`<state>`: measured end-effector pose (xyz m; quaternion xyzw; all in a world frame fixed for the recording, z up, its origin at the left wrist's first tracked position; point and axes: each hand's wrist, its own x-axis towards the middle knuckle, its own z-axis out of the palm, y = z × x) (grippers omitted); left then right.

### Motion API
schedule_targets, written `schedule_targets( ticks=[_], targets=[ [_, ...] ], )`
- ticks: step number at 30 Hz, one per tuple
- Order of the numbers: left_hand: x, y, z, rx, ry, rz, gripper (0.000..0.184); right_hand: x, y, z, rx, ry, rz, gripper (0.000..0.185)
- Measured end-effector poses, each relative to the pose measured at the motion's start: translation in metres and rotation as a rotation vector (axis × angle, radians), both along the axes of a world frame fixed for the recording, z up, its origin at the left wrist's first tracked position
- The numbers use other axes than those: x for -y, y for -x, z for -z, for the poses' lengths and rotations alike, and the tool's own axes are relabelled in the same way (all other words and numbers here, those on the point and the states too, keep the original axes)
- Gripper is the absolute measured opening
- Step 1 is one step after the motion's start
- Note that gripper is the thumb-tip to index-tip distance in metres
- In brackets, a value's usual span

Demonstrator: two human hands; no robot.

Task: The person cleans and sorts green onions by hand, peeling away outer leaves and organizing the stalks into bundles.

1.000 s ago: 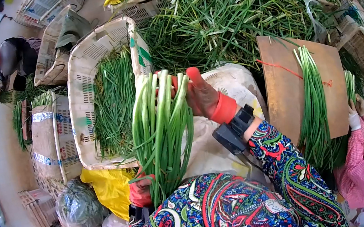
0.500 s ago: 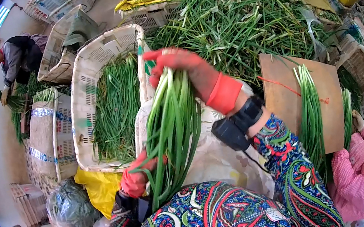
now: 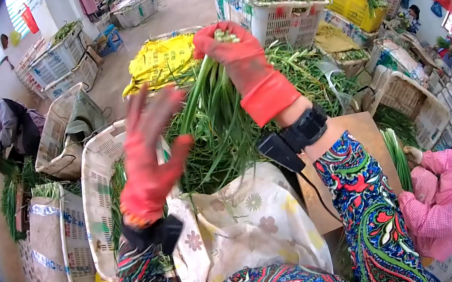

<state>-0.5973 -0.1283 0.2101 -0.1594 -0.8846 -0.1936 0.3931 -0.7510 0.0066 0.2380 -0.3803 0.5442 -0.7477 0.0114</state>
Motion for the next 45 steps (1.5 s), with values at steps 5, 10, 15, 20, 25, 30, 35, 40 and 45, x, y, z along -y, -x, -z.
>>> schedule_targets(
  ticks=[5,10,15,20,25,30,35,40,45],
  targets=[
    [-0.026,0.054,0.089,0.071,0.149,0.072,0.058,-0.009,-0.016,-0.022,0.137,0.11,0.006,0.026],
    [0.055,0.013,0.205,1.27,0.428,-0.013,0.06,-0.039,0.008,-0.041,-0.052,0.147,0.211,0.026],
    [0.064,0.0,0.102,1.293,-0.373,0.206,0.06,-0.011,0.013,-0.015,-0.265,0.091,0.183,0.008],
    [0.019,-0.017,0.085,1.134,-1.728,1.171,0.083,0.02,-0.069,0.047,-0.772,-0.194,-0.078,0.011],
    [-0.005,-0.056,0.155,0.759,-2.151,0.371,0.018,0.022,-0.125,0.141,-1.031,-0.285,-0.161,0.016],
    [-0.02,-0.105,0.185,0.777,-1.612,0.278,0.028,0.009,-0.159,0.179,-0.831,-0.274,-0.239,0.02],
    [-0.029,-0.098,0.182,0.99,-2.386,0.667,0.039,0.008,-0.179,0.218,-0.696,-0.288,-0.426,0.025],
    [-0.019,-0.1,0.169,0.861,-1.647,0.173,0.035,-0.011,-0.176,0.213,-0.109,-0.278,-0.871,0.033],
    [0.029,-0.053,0.188,1.224,-1.394,-0.276,0.04,-0.011,-0.144,0.254,0.951,-0.632,-0.592,0.035]
  ],
)
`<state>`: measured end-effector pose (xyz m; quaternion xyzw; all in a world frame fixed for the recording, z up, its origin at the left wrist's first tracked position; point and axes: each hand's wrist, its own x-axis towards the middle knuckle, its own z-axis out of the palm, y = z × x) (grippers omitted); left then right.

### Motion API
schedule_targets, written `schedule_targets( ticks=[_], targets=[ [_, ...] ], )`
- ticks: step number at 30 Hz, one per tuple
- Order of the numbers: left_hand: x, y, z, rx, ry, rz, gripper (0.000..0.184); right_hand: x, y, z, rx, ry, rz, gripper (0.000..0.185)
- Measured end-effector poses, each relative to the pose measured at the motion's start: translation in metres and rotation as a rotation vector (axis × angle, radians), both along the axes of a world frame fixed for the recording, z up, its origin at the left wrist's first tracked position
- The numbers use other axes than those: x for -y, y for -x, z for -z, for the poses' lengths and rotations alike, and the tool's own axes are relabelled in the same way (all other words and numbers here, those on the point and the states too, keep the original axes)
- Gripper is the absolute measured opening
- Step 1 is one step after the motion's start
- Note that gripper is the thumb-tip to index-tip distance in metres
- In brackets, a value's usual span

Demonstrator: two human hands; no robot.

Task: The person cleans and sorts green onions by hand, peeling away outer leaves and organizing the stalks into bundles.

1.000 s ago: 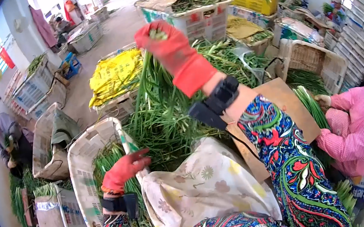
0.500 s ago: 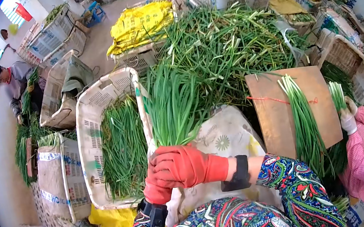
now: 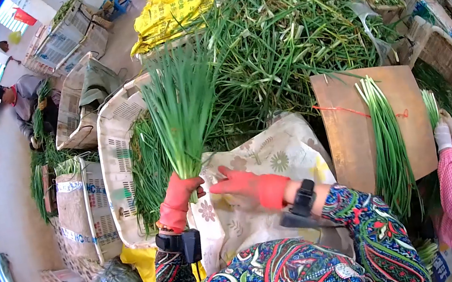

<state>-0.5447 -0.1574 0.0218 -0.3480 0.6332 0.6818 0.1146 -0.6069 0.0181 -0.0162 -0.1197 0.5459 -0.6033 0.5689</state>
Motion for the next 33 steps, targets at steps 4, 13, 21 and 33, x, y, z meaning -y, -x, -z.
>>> schedule_targets(
  ticks=[4,13,21,33],
  targets=[
    [-0.043,-0.004,-0.003,0.175,1.048,0.292,0.039,0.044,0.012,-0.001,0.315,0.317,0.139,0.037],
    [-0.043,-0.026,-0.01,-0.226,-0.271,-0.208,0.049,0.049,0.004,0.022,0.455,0.304,0.326,0.028],
    [-0.061,-0.067,-0.011,-0.051,-0.658,-0.29,0.023,0.022,-0.01,-0.005,0.118,0.07,0.058,0.033],
    [-0.03,-0.117,0.017,-0.159,-0.845,-0.333,0.039,0.008,0.041,-0.007,-0.214,0.179,0.203,0.05]
  ],
)
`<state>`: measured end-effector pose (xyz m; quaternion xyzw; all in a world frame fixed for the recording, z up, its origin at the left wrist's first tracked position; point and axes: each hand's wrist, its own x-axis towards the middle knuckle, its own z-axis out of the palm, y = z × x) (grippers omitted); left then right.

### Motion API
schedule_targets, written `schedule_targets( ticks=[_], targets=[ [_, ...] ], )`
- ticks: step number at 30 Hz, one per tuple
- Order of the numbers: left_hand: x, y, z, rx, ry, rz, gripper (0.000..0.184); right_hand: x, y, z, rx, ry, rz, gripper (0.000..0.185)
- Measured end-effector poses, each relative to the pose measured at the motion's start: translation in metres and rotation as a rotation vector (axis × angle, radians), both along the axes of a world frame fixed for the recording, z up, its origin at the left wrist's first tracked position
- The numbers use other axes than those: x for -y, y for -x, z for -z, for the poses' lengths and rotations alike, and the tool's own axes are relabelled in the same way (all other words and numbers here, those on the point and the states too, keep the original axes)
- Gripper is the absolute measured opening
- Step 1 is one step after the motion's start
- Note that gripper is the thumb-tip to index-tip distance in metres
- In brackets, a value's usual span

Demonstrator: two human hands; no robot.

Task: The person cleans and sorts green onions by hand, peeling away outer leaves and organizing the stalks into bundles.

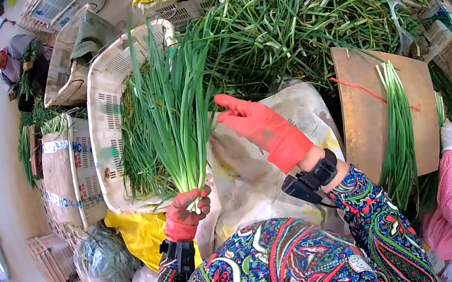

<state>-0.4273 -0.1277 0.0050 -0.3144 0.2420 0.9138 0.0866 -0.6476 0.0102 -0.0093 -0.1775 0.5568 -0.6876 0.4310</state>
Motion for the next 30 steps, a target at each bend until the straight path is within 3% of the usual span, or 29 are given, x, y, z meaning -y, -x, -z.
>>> schedule_targets(
  ticks=[5,6,9,12,16,19,21,22,23,25,27,28,30],
  targets=[
    [-0.01,-0.003,0.001,-0.014,0.051,0.025,0.039,0.024,-0.011,-0.022,-0.103,-0.008,-0.257,0.054],
    [-0.012,-0.001,-0.005,-0.002,0.053,0.008,0.027,0.027,-0.014,-0.026,-0.081,-0.019,-0.224,0.043],
    [-0.004,-0.006,0.001,-0.034,0.021,0.027,0.027,0.028,-0.015,-0.013,0.022,-0.176,-0.276,0.027],
    [0.003,-0.012,0.008,-0.07,-0.085,-0.025,0.033,0.02,-0.013,-0.009,0.167,-0.125,-0.364,0.019],
    [0.006,-0.009,0.004,-0.107,-0.056,-0.029,0.032,-0.008,0.009,-0.026,0.28,-0.014,-0.271,0.022],
    [0.006,-0.009,0.003,-0.082,-0.001,-0.029,0.034,-0.025,0.037,-0.015,0.198,0.395,0.033,0.025],
    [0.004,-0.01,0.002,-0.057,0.083,-0.017,0.034,-0.024,0.057,-0.039,0.354,0.448,0.178,0.021],
    [0.002,-0.008,-0.002,-0.046,0.136,-0.01,0.034,-0.016,0.054,-0.057,0.134,0.246,0.191,0.021],
    [-0.002,-0.005,-0.009,-0.034,0.189,0.002,0.033,-0.009,0.05,-0.067,-0.049,0.097,0.052,0.026],
    [-0.006,-0.005,-0.011,0.006,0.269,0.041,0.033,0.011,0.024,-0.075,-0.145,0.049,-0.128,0.036],
    [-0.009,-0.01,-0.007,0.066,0.326,0.092,0.032,0.028,0.01,-0.068,-0.429,-0.245,-0.261,0.042],
    [-0.011,-0.008,-0.009,0.044,0.335,0.087,0.033,0.034,0.007,-0.069,-0.382,-0.364,-0.338,0.041],
    [-0.014,-0.009,-0.014,0.057,0.386,0.125,0.032,0.041,0.002,-0.054,-0.211,-0.317,-0.354,0.036]
  ],
)
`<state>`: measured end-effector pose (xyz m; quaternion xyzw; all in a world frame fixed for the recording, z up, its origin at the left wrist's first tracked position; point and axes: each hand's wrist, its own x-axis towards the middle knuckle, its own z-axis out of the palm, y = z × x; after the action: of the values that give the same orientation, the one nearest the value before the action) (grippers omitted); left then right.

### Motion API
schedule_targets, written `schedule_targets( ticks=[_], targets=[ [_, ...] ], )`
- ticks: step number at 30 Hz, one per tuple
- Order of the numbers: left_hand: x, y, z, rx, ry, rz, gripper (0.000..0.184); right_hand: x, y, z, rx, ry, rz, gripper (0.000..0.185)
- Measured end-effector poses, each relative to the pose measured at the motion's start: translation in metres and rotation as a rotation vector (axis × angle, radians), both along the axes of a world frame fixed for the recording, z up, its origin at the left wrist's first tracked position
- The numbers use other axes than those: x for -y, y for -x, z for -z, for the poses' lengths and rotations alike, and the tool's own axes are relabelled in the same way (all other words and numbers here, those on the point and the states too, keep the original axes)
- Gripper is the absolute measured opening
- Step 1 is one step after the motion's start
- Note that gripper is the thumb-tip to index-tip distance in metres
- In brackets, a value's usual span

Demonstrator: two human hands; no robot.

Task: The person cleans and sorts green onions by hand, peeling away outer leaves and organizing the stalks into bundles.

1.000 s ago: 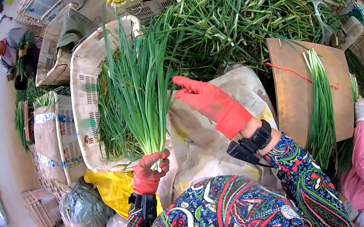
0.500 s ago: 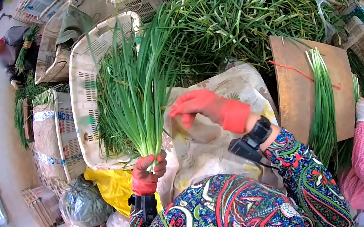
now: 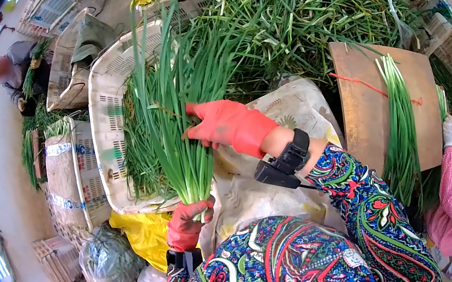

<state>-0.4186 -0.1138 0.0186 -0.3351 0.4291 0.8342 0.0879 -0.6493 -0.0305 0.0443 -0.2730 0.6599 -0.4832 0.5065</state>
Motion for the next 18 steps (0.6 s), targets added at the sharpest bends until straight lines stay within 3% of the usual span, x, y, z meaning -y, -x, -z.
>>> schedule_targets(
  ticks=[5,6,9,11,14,15,17,18],
  targets=[
    [0.004,-0.008,0.006,-0.005,0.049,0.068,0.031,-0.007,-0.01,0.005,0.191,-0.085,0.002,0.024],
    [0.005,-0.014,0.016,-0.136,0.191,0.142,0.03,-0.011,-0.006,0.012,0.302,-0.03,0.017,0.023],
    [0.01,-0.012,0.019,-0.023,0.044,0.062,0.031,-0.027,0.011,0.002,0.397,0.074,0.046,0.02],
    [0.01,-0.004,0.011,0.025,-0.061,-0.023,0.031,-0.037,0.028,-0.005,0.455,0.2,0.077,0.021],
    [0.013,0.001,0.009,0.023,-0.096,-0.084,0.03,-0.048,0.066,-0.023,0.273,0.49,0.121,0.027],
    [0.014,0.001,0.009,0.021,-0.097,-0.101,0.028,-0.055,0.074,-0.032,0.294,0.581,0.251,0.029],
    [0.015,0.002,0.008,0.017,-0.098,-0.135,0.026,-0.056,0.102,-0.038,0.604,0.922,0.251,0.034],
    [0.014,0.002,0.008,0.012,-0.098,-0.151,0.025,-0.048,0.103,-0.03,0.335,0.506,0.384,0.039]
  ],
)
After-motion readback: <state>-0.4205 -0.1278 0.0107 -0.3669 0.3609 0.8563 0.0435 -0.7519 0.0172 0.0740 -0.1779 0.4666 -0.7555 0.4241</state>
